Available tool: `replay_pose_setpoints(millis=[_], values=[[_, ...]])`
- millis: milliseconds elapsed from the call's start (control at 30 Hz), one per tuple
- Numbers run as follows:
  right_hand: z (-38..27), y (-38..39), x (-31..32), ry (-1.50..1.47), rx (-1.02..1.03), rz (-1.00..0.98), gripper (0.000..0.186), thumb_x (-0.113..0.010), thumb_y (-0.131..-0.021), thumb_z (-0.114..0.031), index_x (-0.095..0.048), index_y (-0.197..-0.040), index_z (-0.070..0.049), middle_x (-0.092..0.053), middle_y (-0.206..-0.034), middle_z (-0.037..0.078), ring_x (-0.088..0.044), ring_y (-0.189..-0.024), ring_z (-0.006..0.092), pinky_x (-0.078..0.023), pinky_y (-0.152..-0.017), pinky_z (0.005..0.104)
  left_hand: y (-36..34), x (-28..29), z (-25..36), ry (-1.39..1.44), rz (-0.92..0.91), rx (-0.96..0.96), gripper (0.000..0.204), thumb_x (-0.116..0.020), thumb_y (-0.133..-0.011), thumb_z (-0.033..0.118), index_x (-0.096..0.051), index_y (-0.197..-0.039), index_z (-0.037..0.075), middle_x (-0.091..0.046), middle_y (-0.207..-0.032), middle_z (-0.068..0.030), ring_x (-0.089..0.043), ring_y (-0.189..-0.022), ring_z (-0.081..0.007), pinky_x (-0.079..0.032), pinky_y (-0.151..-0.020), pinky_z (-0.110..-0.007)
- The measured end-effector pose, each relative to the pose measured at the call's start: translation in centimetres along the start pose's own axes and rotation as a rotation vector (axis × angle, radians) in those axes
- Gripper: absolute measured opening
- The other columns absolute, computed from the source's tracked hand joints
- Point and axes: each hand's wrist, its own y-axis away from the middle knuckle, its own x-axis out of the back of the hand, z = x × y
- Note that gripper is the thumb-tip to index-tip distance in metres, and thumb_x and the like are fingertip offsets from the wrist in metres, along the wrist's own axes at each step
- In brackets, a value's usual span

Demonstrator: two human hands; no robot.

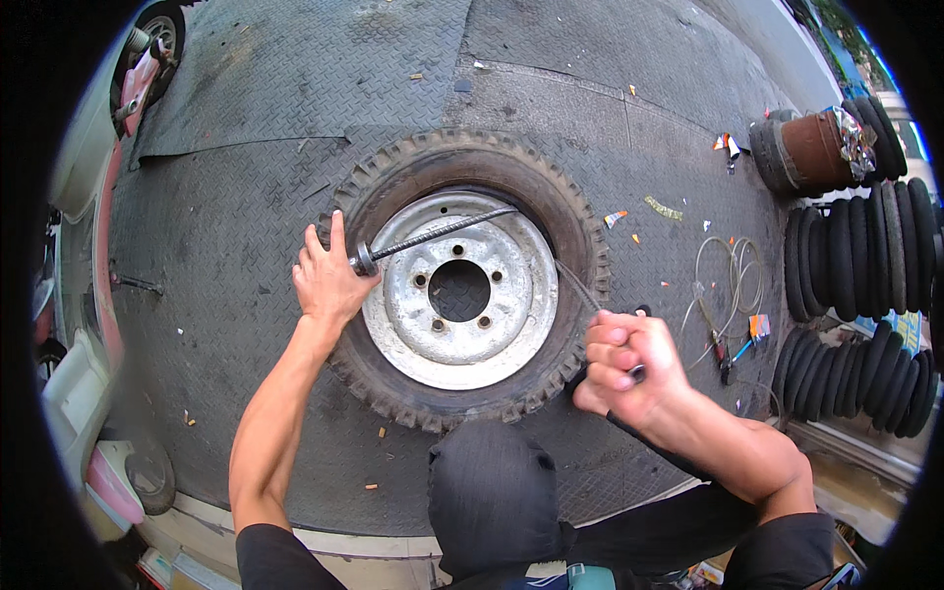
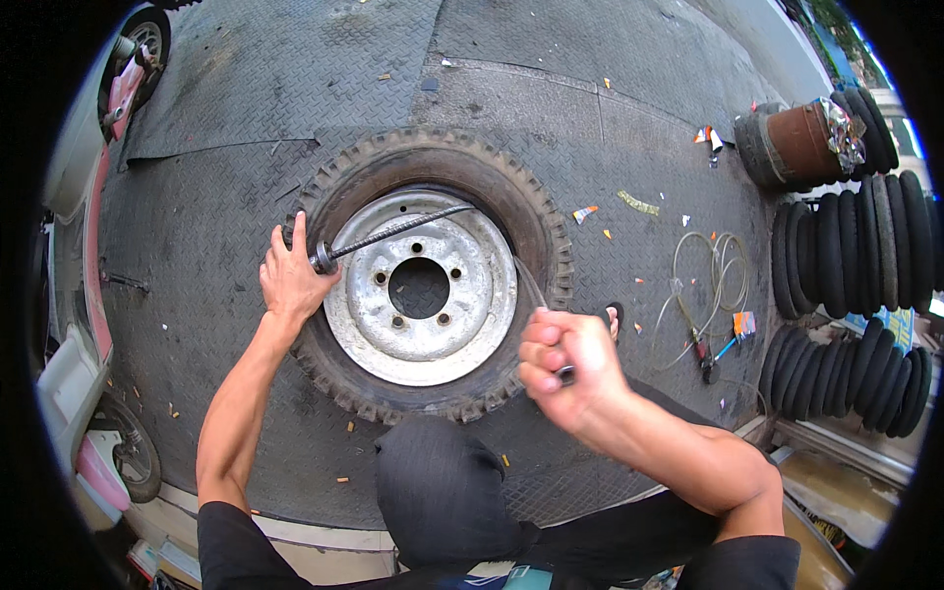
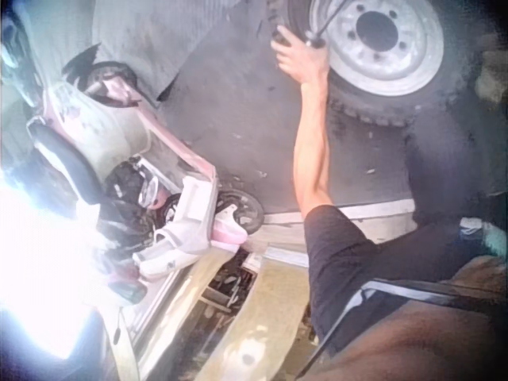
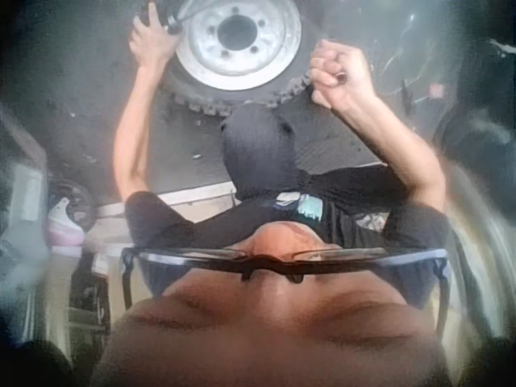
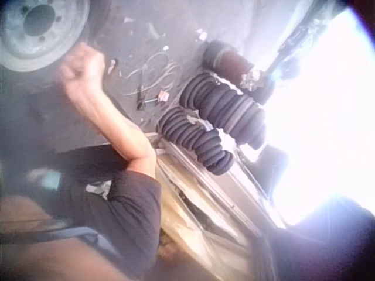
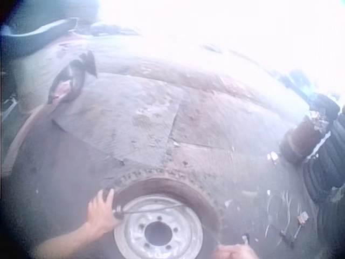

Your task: The person retrieves a box from a shelf, then moves outside to a tire on the ground. Using two tire irons, they pry the tire bead off the rim and remove the inner tube from the tire.

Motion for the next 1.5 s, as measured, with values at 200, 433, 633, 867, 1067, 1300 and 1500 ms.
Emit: replay_pose_setpoints(millis=[200,433,633,867,1067,1300,1500], values=[[9.3,-2.4,-2.8,0.226,0.235,0.117,0.033,-0.046,-0.114,-0.022,-0.044,-0.081,-0.013,-0.044,-0.070,0.001,-0.044,-0.051,0.0167,-0.036,-0.042,0.0358,0.6,-0.5,0.2,-0.029,0.094,-0.040,0.122,-0.095,-0.069,0.055,-0.035,-0.170,0.022,-0.041,-0.162,-0.0311,-0.058,-0.132,-0.0502,-0.049,-0.106,-0.060],[19.3,-9.6,-0.3,0.164,0.569,-0.002,0.023,-0.040,-0.117,-0.023,-0.033,-0.103,-0.005,-0.048,-0.077,0.010,-0.049,-0.043,0.0199,-0.046,-0.037,0.0411,1.5,-1.3,0.0,-0.031,0.178,-0.093,0.119,-0.093,-0.072,0.059,-0.036,-0.170,0.022,-0.041,-0.163,-0.0321,-0.057,-0.133,-0.0495,-0.046,-0.106,-0.061],[25.8,-16.6,6.1,0.619,0.829,0.322,0.025,-0.052,-0.113,-0.021,-0.043,-0.120,0.001,-0.065,-0.084,0.026,-0.064,-0.057,0.0436,-0.049,-0.053,0.0549,1.6,-0.8,0.1,-0.050,0.120,-0.072,0.118,-0.091,-0.075,0.059,-0.033,-0.170,0.022,-0.041,-0.163,-0.0325,-0.058,-0.134,-0.0515,-0.047,-0.107,-0.061],[20.7,-15.2,18.9,1.320,0.948,0.434,0.024,-0.053,-0.112,-0.025,-0.045,-0.115,-0.003,-0.069,-0.083,0.037,-0.069,-0.079,0.0582,-0.051,-0.066,0.0666,1.6,0.3,0.1,0.133,-0.031,0.015,0.129,-0.095,-0.072,0.054,-0.021,-0.173,0.024,-0.029,-0.173,-0.0287,-0.043,-0.150,-0.0521,-0.044,-0.117,-0.063],[16.2,-10.4,28.2,1.616,0.983,0.258,0.025,-0.056,-0.112,-0.028,-0.046,-0.113,-0.005,-0.068,-0.074,0.031,-0.069,-0.069,0.0530,-0.053,-0.058,0.0644,-0.3,0.2,-1.7,0.297,-0.175,0.065,0.156,-0.103,-0.059,0.049,-0.005,-0.176,0.018,-0.023,-0.176,-0.0265,-0.036,-0.154,-0.0523,-0.035,-0.126,-0.058],[8.9,-1.6,27.9,0.955,0.103,0.117,0.037,-0.046,-0.118,-0.041,-0.058,-0.105,-0.008,-0.047,-0.065,-0.001,-0.045,-0.042,0.0102,-0.039,-0.036,0.0321,-2.3,-0.1,-5.1,0.477,-0.300,-0.077,0.162,-0.103,-0.054,0.043,-0.001,-0.175,0.006,-0.026,-0.173,-0.0319,-0.033,-0.158,-0.0474,-0.028,-0.132,-0.049],[1.3,-0.5,21.4,1.371,0.001,0.225,0.045,-0.045,-0.118,-0.039,-0.060,-0.098,-0.001,-0.053,-0.059,0.003,-0.050,-0.037,0.0196,-0.043,-0.035,0.0384,-5.0,1.5,-5.3,0.562,-0.333,0.089,0.147,-0.102,-0.057,0.035,-0.020,-0.173,-0.001,-0.048,-0.161,-0.0338,-0.054,-0.146,-0.0404,-0.039,-0.124,-0.041]])
